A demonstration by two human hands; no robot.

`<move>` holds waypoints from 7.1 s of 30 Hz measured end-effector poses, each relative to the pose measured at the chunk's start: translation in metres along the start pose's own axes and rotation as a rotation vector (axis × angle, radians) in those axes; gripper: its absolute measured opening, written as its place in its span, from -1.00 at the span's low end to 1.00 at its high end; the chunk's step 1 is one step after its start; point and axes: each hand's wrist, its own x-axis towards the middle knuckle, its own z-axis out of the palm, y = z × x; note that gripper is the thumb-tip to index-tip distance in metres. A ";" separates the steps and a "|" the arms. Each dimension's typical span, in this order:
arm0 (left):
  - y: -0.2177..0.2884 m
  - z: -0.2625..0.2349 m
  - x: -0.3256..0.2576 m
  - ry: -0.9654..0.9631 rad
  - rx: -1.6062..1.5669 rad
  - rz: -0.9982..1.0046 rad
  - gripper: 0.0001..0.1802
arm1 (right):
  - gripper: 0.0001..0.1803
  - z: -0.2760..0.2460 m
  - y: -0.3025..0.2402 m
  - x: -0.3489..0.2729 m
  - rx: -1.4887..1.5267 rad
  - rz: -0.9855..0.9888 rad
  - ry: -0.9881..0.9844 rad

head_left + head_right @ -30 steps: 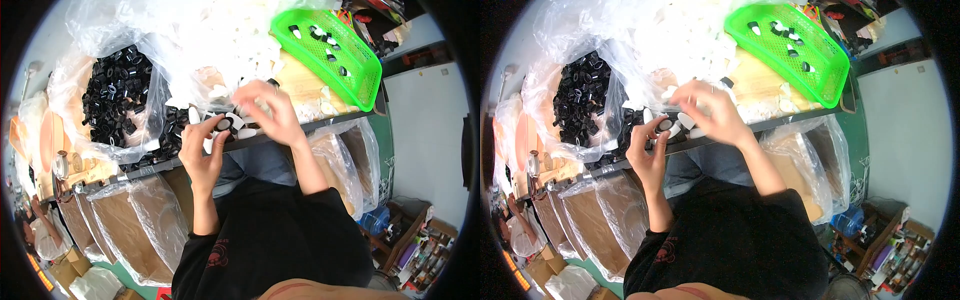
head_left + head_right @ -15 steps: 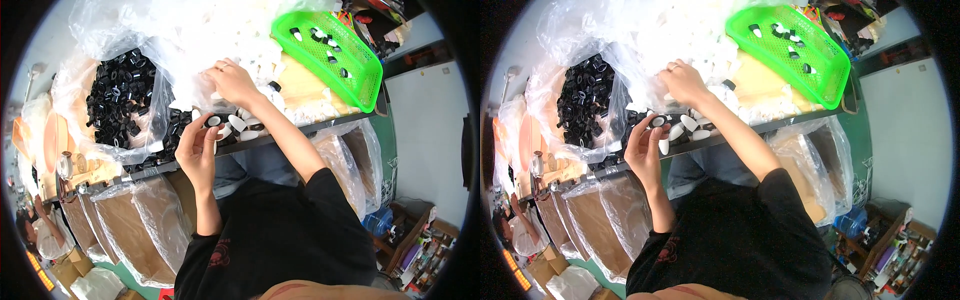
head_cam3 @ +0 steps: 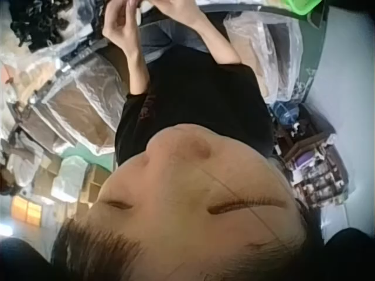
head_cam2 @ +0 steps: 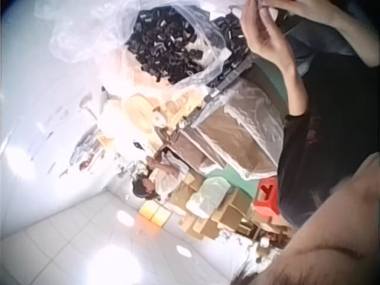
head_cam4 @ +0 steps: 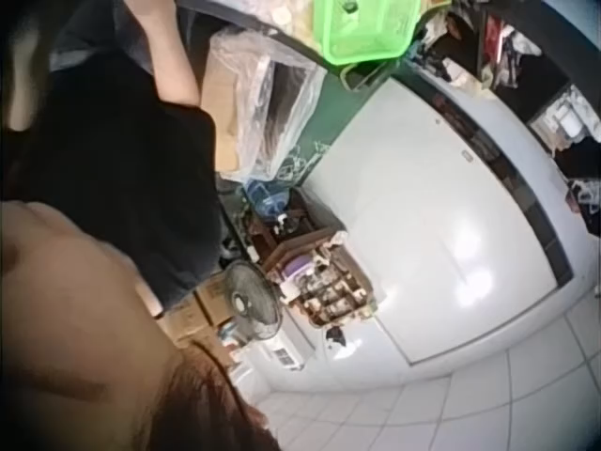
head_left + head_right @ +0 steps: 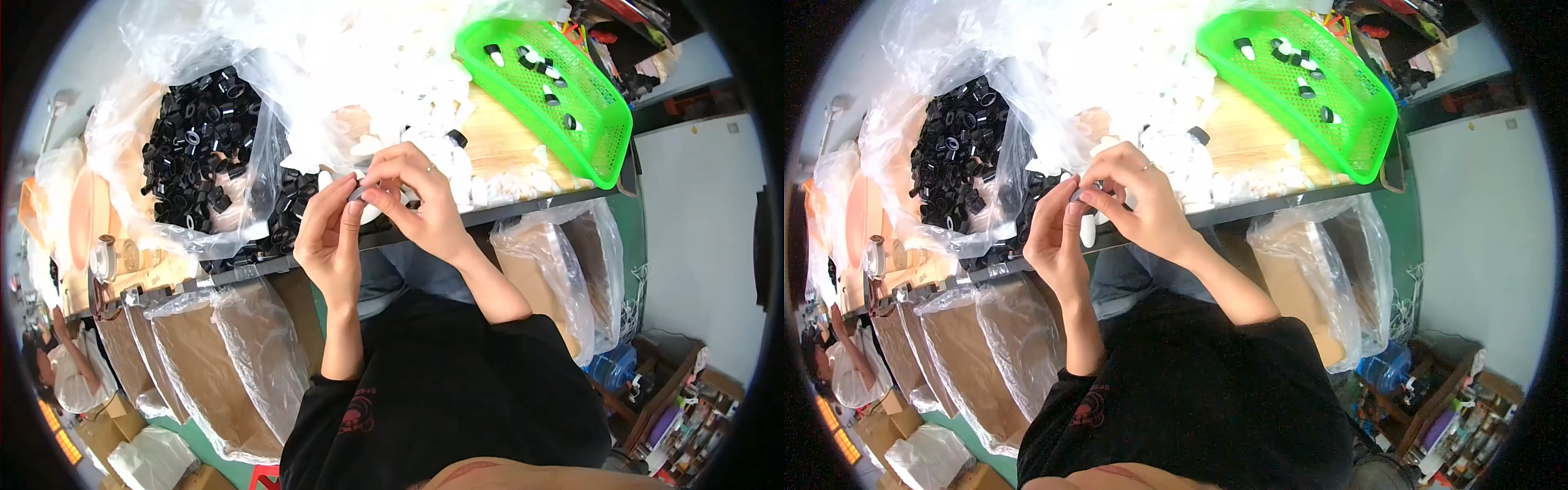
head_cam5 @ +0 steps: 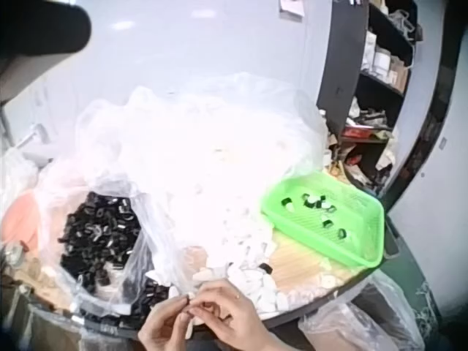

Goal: Assembling white plastic parts into black circular components.

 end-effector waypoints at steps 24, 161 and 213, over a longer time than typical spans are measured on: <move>-0.055 -0.149 0.088 0.376 1.401 0.237 -0.76 | -0.66 -0.121 -0.003 0.007 -0.846 -0.185 0.655; -0.028 0.005 -0.011 -0.264 -0.523 0.008 -0.89 | -0.72 -0.014 -0.026 -0.031 -0.276 -0.350 0.189; -0.021 -0.014 0.000 -0.208 -0.354 -0.107 -0.59 | -0.88 -0.108 0.118 0.020 -0.803 0.191 0.201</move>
